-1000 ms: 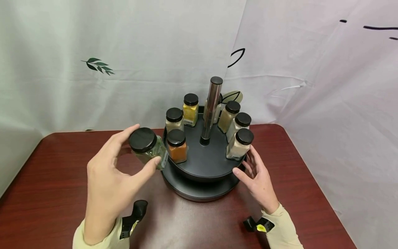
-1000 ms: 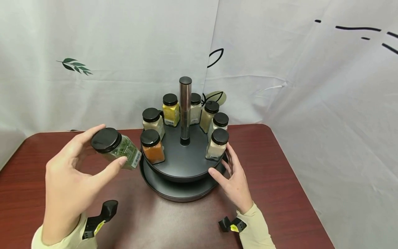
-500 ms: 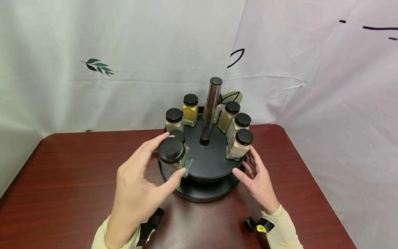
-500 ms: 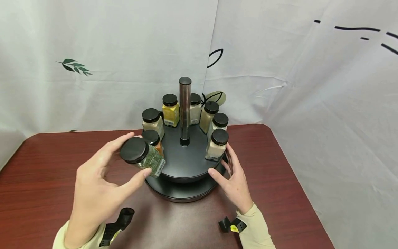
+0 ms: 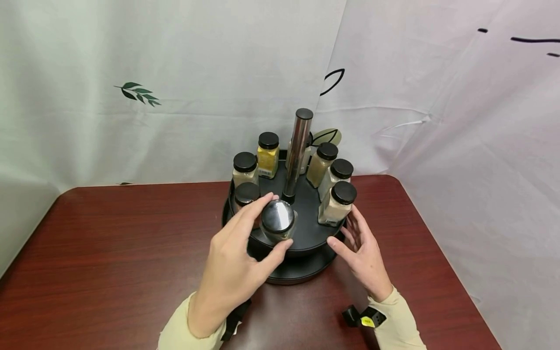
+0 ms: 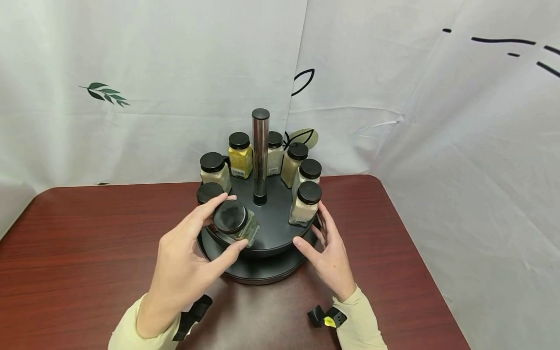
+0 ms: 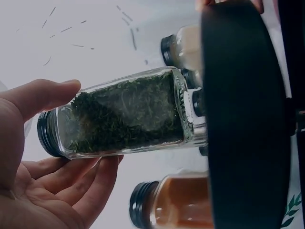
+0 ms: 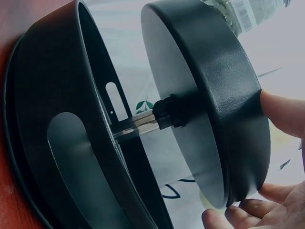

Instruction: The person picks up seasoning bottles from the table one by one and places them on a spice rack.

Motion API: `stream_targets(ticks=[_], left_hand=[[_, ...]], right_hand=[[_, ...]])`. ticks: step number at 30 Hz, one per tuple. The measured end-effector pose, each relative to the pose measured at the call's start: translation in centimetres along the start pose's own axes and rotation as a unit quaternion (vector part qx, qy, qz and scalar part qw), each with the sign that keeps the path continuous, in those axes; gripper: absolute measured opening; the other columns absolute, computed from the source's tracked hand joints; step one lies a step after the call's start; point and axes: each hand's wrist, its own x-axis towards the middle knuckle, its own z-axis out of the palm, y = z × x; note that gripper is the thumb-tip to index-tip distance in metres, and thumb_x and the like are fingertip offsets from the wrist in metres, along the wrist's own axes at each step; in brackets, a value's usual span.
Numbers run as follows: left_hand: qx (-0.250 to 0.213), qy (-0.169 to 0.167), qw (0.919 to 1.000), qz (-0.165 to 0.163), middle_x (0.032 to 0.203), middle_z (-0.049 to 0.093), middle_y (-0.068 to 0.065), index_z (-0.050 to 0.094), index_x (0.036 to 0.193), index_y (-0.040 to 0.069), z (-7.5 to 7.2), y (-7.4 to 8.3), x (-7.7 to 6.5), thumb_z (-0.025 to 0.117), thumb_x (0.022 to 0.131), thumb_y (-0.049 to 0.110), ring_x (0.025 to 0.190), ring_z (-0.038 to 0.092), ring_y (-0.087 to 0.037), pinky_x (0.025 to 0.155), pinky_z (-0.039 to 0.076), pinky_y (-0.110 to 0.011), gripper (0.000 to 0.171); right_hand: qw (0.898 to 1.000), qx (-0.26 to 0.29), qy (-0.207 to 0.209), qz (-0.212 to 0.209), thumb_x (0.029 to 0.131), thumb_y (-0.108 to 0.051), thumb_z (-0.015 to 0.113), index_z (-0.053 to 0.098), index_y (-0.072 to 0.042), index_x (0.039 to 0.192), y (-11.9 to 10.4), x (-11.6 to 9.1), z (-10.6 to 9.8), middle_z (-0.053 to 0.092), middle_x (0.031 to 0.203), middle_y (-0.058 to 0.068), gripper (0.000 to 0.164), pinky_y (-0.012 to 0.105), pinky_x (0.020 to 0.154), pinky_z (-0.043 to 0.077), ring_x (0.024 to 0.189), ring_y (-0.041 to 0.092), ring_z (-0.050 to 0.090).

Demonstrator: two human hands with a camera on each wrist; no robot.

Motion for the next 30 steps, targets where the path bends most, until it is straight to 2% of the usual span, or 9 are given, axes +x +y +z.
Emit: stream_targets(ticks=[6, 11, 14, 20, 30], left_hand=[[0.027, -0.014, 0.9995, 0.004, 0.135, 0.061, -0.011, 0.053, 0.14, -0.001, 1.1, -0.6, -0.3, 0.085, 0.079, 0.012, 0.121, 0.061, -0.021, 0.103, 0.044, -0.027, 0.07], [0.053, -0.018, 0.9984, 0.012, 0.133, 0.063, -0.01, 0.053, 0.14, 0.0, 2.0, -1.1, -0.5, 0.086, 0.079, 0.015, 0.12, 0.062, -0.02, 0.099, 0.05, -0.035, 0.07], [0.06, -0.02, 0.998, 0.007, 0.132, 0.063, -0.011, 0.054, 0.14, 0.002, 2.3, -1.4, -0.6, 0.087, 0.079, 0.016, 0.119, 0.063, -0.021, 0.097, 0.052, -0.038, 0.072], [0.066, -0.036, 0.9969, -0.023, 0.132, 0.063, -0.009, 0.054, 0.141, 0.004, 2.6, -1.5, -0.8, 0.086, 0.081, 0.021, 0.119, 0.062, -0.019, 0.097, 0.052, -0.038, 0.07], [0.088, -0.06, 0.9933, -0.044, 0.132, 0.064, -0.009, 0.054, 0.142, 0.005, 3.0, -1.8, -1.0, 0.086, 0.081, 0.024, 0.119, 0.063, -0.02, 0.098, 0.051, -0.039, 0.072]], right_hand=[[1.0, -0.01, -0.003, 0.0, 0.093, 0.002, 0.068, 0.021, -0.015, 0.161, -0.1, 0.0, 0.0, 0.026, 0.163, 0.008, 0.085, 0.021, 0.11, 0.036, 0.148, 0.025, 0.029], [1.0, -0.016, -0.003, -0.001, 0.093, 0.001, 0.067, 0.02, -0.015, 0.161, -0.1, 0.0, 0.0, 0.025, 0.163, 0.008, 0.084, 0.021, 0.11, 0.035, 0.149, 0.025, 0.028], [1.0, -0.017, -0.003, -0.003, 0.093, 0.001, 0.068, 0.021, -0.015, 0.161, -0.1, 0.0, 0.0, 0.025, 0.163, 0.008, 0.084, 0.021, 0.11, 0.036, 0.149, 0.025, 0.028], [1.0, -0.018, -0.002, -0.004, 0.093, 0.002, 0.068, 0.021, -0.015, 0.161, -0.1, 0.0, 0.0, 0.025, 0.163, 0.008, 0.085, 0.023, 0.11, 0.036, 0.149, 0.025, 0.028], [1.0, -0.013, -0.001, -0.007, 0.092, 0.002, 0.068, 0.021, -0.014, 0.161, 0.0, 0.1, 0.0, 0.026, 0.163, 0.008, 0.085, 0.023, 0.111, 0.036, 0.149, 0.024, 0.028]])
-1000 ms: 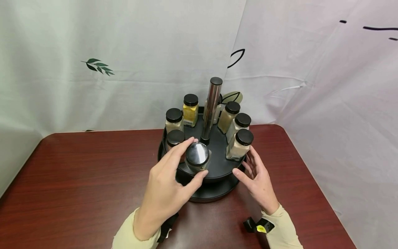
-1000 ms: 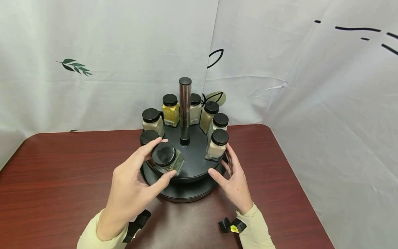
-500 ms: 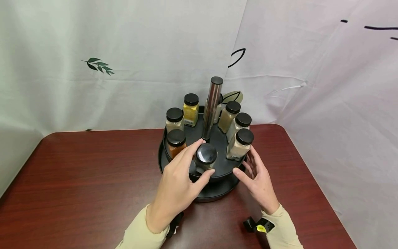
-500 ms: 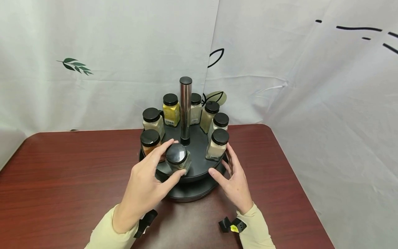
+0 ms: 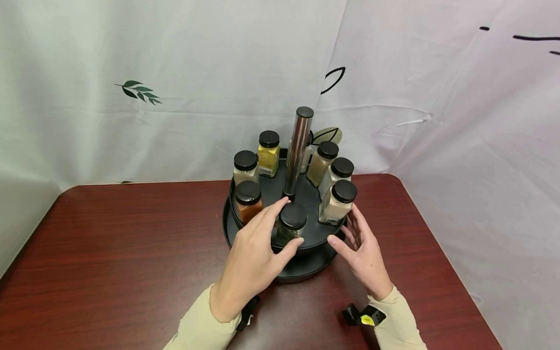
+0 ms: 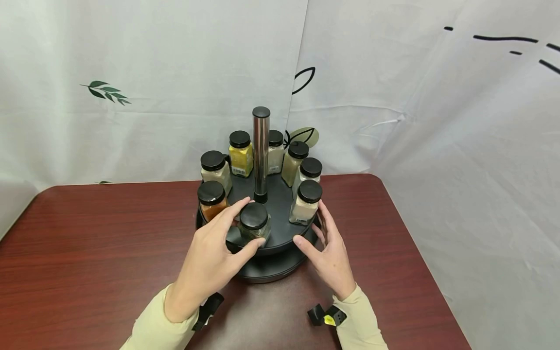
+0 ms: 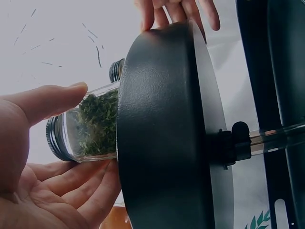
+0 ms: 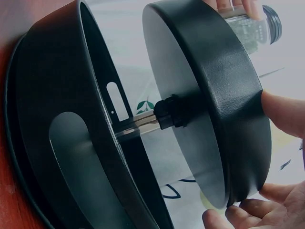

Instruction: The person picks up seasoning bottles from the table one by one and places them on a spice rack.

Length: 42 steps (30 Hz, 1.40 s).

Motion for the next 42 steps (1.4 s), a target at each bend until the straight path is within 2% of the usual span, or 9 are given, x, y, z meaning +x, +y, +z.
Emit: stream_targets(ticks=[12, 21, 26, 36, 42], left_hand=[[0.004, -0.015, 0.9998, -0.013, 0.132, 0.063, -0.008, 0.054, 0.142, 0.006, 0.0, 0.1, 0.0, 0.087, 0.079, 0.024, 0.119, 0.062, -0.019, 0.098, 0.051, -0.038, 0.073], [0.01, -0.031, 0.9993, -0.018, 0.133, 0.062, -0.005, 0.053, 0.143, 0.007, 0.0, 0.3, 0.0, 0.088, 0.079, 0.022, 0.12, 0.061, -0.017, 0.098, 0.051, -0.037, 0.075], [0.014, -0.041, 0.9988, -0.023, 0.136, 0.06, -0.004, 0.051, 0.145, 0.008, -0.1, 0.4, 0.0, 0.087, 0.08, 0.023, 0.123, 0.059, -0.017, 0.099, 0.05, -0.037, 0.076], [0.021, -0.047, 0.9985, -0.018, 0.141, 0.057, -0.002, 0.049, 0.147, 0.012, -0.7, 0.8, -0.1, 0.086, 0.082, 0.026, 0.127, 0.056, -0.016, 0.101, 0.048, -0.039, 0.076], [0.012, -0.033, 0.9994, 0.004, 0.141, 0.056, -0.002, 0.05, 0.146, 0.011, -1.8, 1.2, -0.1, 0.084, 0.083, 0.022, 0.129, 0.055, -0.016, 0.103, 0.047, -0.039, 0.072]], right_hand=[[1.0, -0.008, -0.002, 0.003, 0.093, 0.001, 0.068, 0.021, -0.015, 0.161, -0.1, 0.0, 0.0, 0.026, 0.163, 0.008, 0.084, 0.022, 0.111, 0.035, 0.149, 0.025, 0.028], [1.0, -0.01, 0.002, 0.014, 0.092, 0.0, 0.07, 0.021, -0.018, 0.161, -0.1, 0.0, -0.1, 0.027, 0.163, 0.004, 0.086, 0.023, 0.111, 0.036, 0.148, 0.019, 0.029], [1.0, -0.012, 0.001, 0.01, 0.092, 0.0, 0.069, 0.022, -0.016, 0.161, -0.1, 0.0, -0.1, 0.027, 0.163, 0.006, 0.085, 0.021, 0.11, 0.036, 0.149, 0.022, 0.029], [1.0, -0.012, 0.001, 0.006, 0.092, 0.0, 0.069, 0.022, -0.015, 0.16, -0.1, 0.0, -0.1, 0.027, 0.162, 0.008, 0.084, 0.02, 0.11, 0.035, 0.148, 0.024, 0.029], [1.0, -0.011, -0.002, 0.008, 0.093, 0.0, 0.069, 0.022, -0.014, 0.16, -0.1, -0.1, -0.1, 0.028, 0.162, 0.008, 0.084, 0.021, 0.11, 0.035, 0.148, 0.024, 0.03]])
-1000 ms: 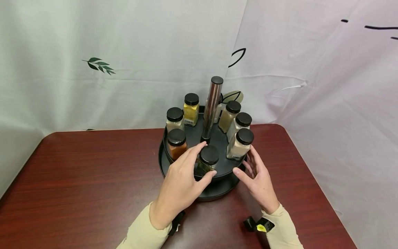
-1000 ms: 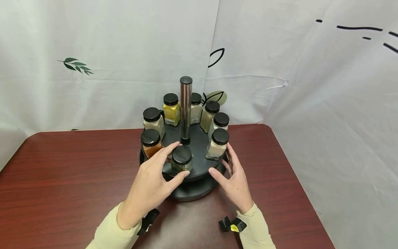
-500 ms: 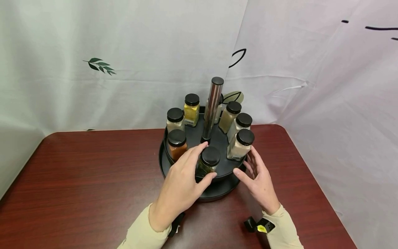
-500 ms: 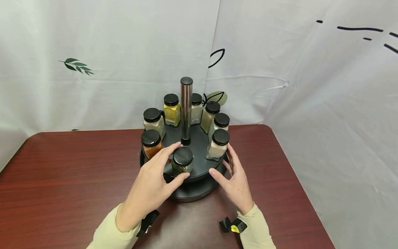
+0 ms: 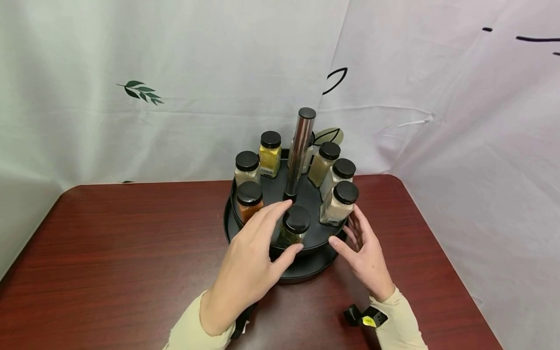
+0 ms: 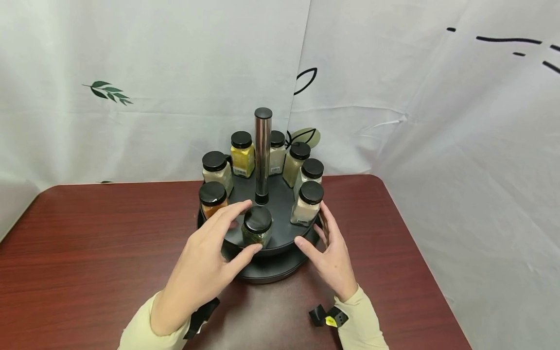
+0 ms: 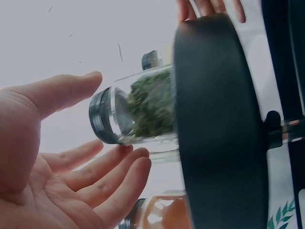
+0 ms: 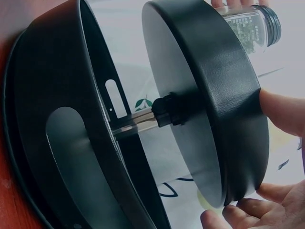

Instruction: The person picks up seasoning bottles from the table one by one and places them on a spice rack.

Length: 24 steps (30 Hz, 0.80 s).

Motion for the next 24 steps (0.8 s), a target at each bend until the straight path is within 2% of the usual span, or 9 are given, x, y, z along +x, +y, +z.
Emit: stream_targets(ticks=[4, 10, 12, 17, 24], left_hand=[[-0.021, 0.031, 0.9991, 0.022, 0.139, 0.058, -0.005, 0.053, 0.143, 0.009, -1.1, 0.2, 0.1, 0.083, 0.084, 0.018, 0.127, 0.056, -0.019, 0.103, 0.047, -0.036, 0.067], [-0.048, 0.103, 0.9921, 0.054, 0.128, 0.064, -0.008, 0.059, 0.135, 0.003, -2.9, -0.2, 0.5, 0.08, 0.083, 0.012, 0.102, 0.065, -0.021, 0.089, 0.05, -0.026, 0.057], [-0.048, 0.123, 0.9897, 0.056, 0.126, 0.065, -0.008, 0.06, 0.134, 0.001, -3.4, -0.4, 0.6, 0.079, 0.082, 0.01, 0.097, 0.065, -0.022, 0.088, 0.051, -0.027, 0.055], [-0.036, 0.154, 0.9869, 0.033, 0.123, 0.067, -0.008, 0.062, 0.133, 0.002, -4.6, -1.5, 0.8, 0.079, 0.082, 0.009, 0.104, 0.065, -0.019, 0.089, 0.051, -0.026, 0.054], [-0.01, 0.174, 0.9842, -0.032, 0.12, 0.068, -0.006, 0.063, 0.134, 0.007, -6.1, -3.9, 0.8, 0.08, 0.084, 0.011, 0.101, 0.067, -0.02, 0.089, 0.051, -0.022, 0.053]], right_hand=[[1.0, 0.0, 0.0, 0.0, 0.092, 0.0, 0.069, 0.022, -0.014, 0.16, -0.1, 0.0, 0.0, 0.028, 0.162, 0.008, 0.084, 0.02, 0.11, 0.035, 0.148, 0.024, 0.03], [1.0, 0.001, 0.0, 0.003, 0.092, 0.0, 0.068, 0.022, -0.014, 0.16, -0.1, 0.1, -0.1, 0.028, 0.162, 0.008, 0.084, 0.02, 0.11, 0.035, 0.148, 0.024, 0.03], [1.0, 0.0, 0.0, 0.004, 0.093, 0.0, 0.068, 0.022, -0.015, 0.16, -0.1, 0.1, -0.1, 0.028, 0.162, 0.008, 0.083, 0.02, 0.11, 0.035, 0.148, 0.022, 0.03], [1.0, -0.003, 0.0, 0.001, 0.092, 0.001, 0.069, 0.023, -0.014, 0.16, -0.1, 0.1, -0.2, 0.029, 0.162, 0.008, 0.084, 0.022, 0.111, 0.035, 0.148, 0.024, 0.031], [1.0, -0.001, -0.003, -0.007, 0.095, 0.002, 0.063, 0.024, -0.008, 0.159, -0.2, 0.1, -1.0, 0.028, 0.161, 0.013, 0.076, 0.02, 0.113, 0.031, 0.147, 0.023, 0.031]])
